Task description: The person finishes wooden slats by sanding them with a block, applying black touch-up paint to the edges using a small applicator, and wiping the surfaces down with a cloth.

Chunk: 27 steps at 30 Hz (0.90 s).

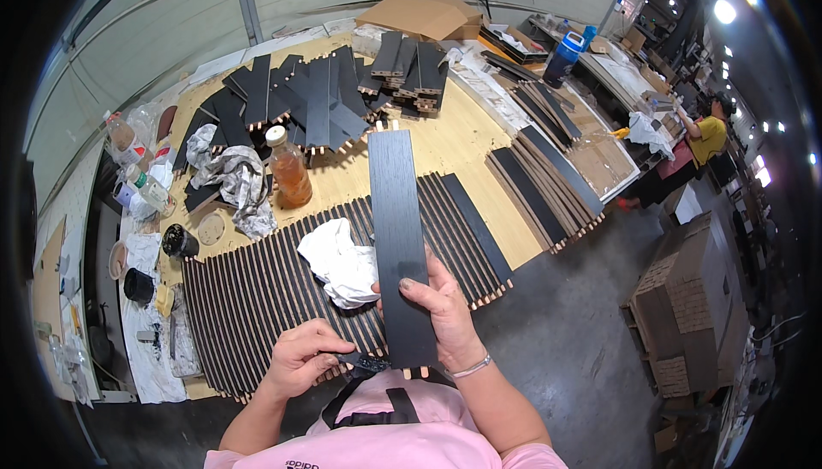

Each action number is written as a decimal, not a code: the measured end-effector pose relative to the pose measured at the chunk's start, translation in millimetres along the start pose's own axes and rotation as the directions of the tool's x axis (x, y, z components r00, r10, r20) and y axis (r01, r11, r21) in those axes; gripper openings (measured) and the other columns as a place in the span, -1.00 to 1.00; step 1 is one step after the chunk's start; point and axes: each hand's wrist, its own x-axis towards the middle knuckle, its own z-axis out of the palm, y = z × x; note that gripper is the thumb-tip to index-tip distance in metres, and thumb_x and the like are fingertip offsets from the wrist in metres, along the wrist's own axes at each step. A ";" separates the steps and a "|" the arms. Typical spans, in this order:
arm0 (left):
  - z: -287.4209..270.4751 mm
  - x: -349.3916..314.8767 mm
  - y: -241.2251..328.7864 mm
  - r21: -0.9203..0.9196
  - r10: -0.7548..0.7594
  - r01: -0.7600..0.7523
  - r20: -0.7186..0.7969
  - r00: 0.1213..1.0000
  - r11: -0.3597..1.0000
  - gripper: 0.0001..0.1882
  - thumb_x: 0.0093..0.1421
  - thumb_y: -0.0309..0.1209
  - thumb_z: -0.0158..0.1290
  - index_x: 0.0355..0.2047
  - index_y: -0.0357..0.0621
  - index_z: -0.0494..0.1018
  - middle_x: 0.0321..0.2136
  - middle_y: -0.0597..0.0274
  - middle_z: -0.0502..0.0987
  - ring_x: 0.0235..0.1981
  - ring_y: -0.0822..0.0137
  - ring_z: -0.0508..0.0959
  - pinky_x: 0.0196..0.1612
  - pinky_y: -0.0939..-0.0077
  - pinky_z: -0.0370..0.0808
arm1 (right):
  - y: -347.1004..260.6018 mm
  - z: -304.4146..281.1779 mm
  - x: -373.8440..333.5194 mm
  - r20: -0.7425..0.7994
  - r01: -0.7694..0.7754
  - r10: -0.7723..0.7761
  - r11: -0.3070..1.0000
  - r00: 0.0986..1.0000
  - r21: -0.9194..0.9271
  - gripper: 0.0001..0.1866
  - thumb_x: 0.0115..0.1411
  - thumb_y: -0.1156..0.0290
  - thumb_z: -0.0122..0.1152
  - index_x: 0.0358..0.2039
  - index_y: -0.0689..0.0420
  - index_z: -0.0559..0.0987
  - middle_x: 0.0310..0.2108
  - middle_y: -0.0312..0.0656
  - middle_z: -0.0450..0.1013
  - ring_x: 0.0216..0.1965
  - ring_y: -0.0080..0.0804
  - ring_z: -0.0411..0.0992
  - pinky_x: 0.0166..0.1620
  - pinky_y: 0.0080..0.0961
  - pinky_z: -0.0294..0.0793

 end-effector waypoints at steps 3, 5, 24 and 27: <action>2.3 0.9 2.9 0.000 -0.003 0.003 -0.066 0.998 1.000 -0.75 0.34 -0.55 0.31 0.00 -0.32 0.79 -0.29 0.14 0.71 -0.25 0.28 0.67 -0.17 0.42 0.55 | -0.4 0.6 -0.7 -0.013 -0.005 0.005 1.000 1.000 -0.009 -0.37 0.42 0.56 0.30 0.47 0.12 0.41 -0.04 0.10 0.71 -0.18 -0.28 0.75 -0.09 -0.38 0.82; 2.3 2.6 3.8 0.002 -0.021 0.021 -0.037 0.999 1.000 -0.75 0.35 -0.53 0.31 -0.01 -0.33 0.79 -0.28 0.12 0.72 -0.27 0.29 0.67 -0.18 0.42 0.55 | 3.2 -4.0 1.0 0.004 0.001 -0.001 1.000 1.000 -0.007 -0.37 0.42 0.56 0.30 0.48 0.12 0.41 -0.04 0.09 0.71 -0.18 -0.28 0.75 -0.09 -0.38 0.82; 28.1 -19.0 -9.5 -0.495 -0.196 0.121 -0.104 0.975 0.860 -0.74 0.57 -0.45 0.18 0.03 -0.44 0.72 -0.24 0.16 0.64 -0.29 0.45 0.62 -0.18 0.57 0.58 | 11.7 -19.6 -3.0 0.090 -0.035 0.009 0.956 0.996 0.290 -0.49 0.70 0.02 -0.04 0.30 0.22 0.51 -0.03 0.03 0.62 -0.05 -0.17 0.68 0.09 -0.18 0.80; 29.2 -20.0 -9.7 -0.516 -0.209 0.125 -0.108 0.972 0.848 -0.74 0.58 -0.45 0.17 0.03 -0.43 0.72 -0.23 0.15 0.64 -0.27 0.44 0.63 -0.18 0.56 0.58 | 16.3 -31.4 -2.3 0.098 -0.070 0.035 0.926 0.995 0.371 -0.40 0.68 -0.04 -0.03 0.31 0.27 0.52 0.03 0.11 0.54 -0.02 -0.08 0.60 0.03 -0.13 0.80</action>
